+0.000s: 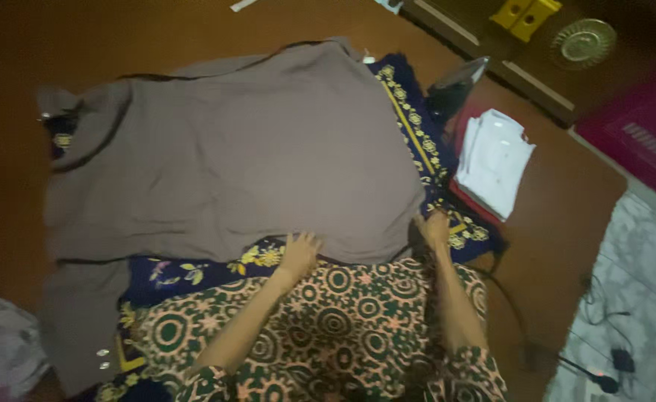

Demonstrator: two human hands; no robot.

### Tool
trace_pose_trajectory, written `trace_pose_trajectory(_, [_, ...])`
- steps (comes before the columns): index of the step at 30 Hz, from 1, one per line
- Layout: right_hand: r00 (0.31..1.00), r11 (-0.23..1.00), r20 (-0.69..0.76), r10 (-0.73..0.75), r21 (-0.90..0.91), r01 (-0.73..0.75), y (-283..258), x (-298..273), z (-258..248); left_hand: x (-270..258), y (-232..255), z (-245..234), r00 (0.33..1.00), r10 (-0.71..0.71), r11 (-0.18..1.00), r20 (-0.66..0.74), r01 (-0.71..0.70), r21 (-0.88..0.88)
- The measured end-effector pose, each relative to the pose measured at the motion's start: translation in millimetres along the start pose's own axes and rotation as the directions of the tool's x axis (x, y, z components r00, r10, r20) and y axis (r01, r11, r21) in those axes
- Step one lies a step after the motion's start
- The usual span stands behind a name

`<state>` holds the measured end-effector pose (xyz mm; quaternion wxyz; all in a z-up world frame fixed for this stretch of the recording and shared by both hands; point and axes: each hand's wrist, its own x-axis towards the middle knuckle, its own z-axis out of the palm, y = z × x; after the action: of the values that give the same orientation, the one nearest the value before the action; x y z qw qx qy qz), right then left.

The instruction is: The person irons a brown garment on a rug using an iron and then folds it by hand.

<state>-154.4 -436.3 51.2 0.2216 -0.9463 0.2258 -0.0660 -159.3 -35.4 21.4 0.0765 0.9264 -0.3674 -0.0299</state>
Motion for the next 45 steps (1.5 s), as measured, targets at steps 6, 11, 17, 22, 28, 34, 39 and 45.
trace_pose_trajectory(6, [0.989, 0.957, 0.09, -0.117, -0.256, 0.136, 2, -2, 35, 20, 16, 3, 0.997, 0.028, 0.987, -0.076, -0.016, 0.159])
trace_pose_trajectory(11, [0.999, 0.999, -0.013, -0.031, 0.034, 0.032, 35, 12, 12, 12, 34, 6, 0.997, -0.074, 0.96, 0.032, 0.08, -0.27])
trace_pose_trajectory(17, [0.997, 0.991, 0.079, -0.021, -0.133, 0.032, 34, 22, 9, 4, 41, 35, 0.986, 0.008, 0.993, 0.164, 0.012, -0.115])
trace_pose_trajectory(22, [0.995, 0.883, 0.05, -0.083, -0.459, 0.097, 7, 38, 17, 1, 43, -19, 0.996, 0.082, 0.902, -0.017, -0.082, -0.424])
trace_pose_trajectory(28, [0.981, 0.983, 0.141, -0.134, -0.104, 0.149, -36, 132, 16, 49, -33, -82, 0.938, -0.296, 0.803, 0.18, 0.347, -0.484])
trace_pose_trajectory(34, [0.991, 0.99, 0.003, -0.13, 0.056, 0.13, -81, 252, 62, 122, -152, -106, 0.827, -0.543, 0.788, -0.147, 0.441, -0.43])
trace_pose_trajectory(39, [0.989, 0.94, -0.076, -0.123, 0.312, 0.141, -86, 313, 103, 195, -259, -79, 0.787, -0.475, 0.879, -0.393, 0.445, -0.172])
trace_pose_trajectory(45, [0.998, 0.997, -0.059, -0.004, -0.083, -0.001, -82, 359, 151, 244, -367, -15, 0.698, -0.619, 0.763, -0.359, 0.643, -0.066])
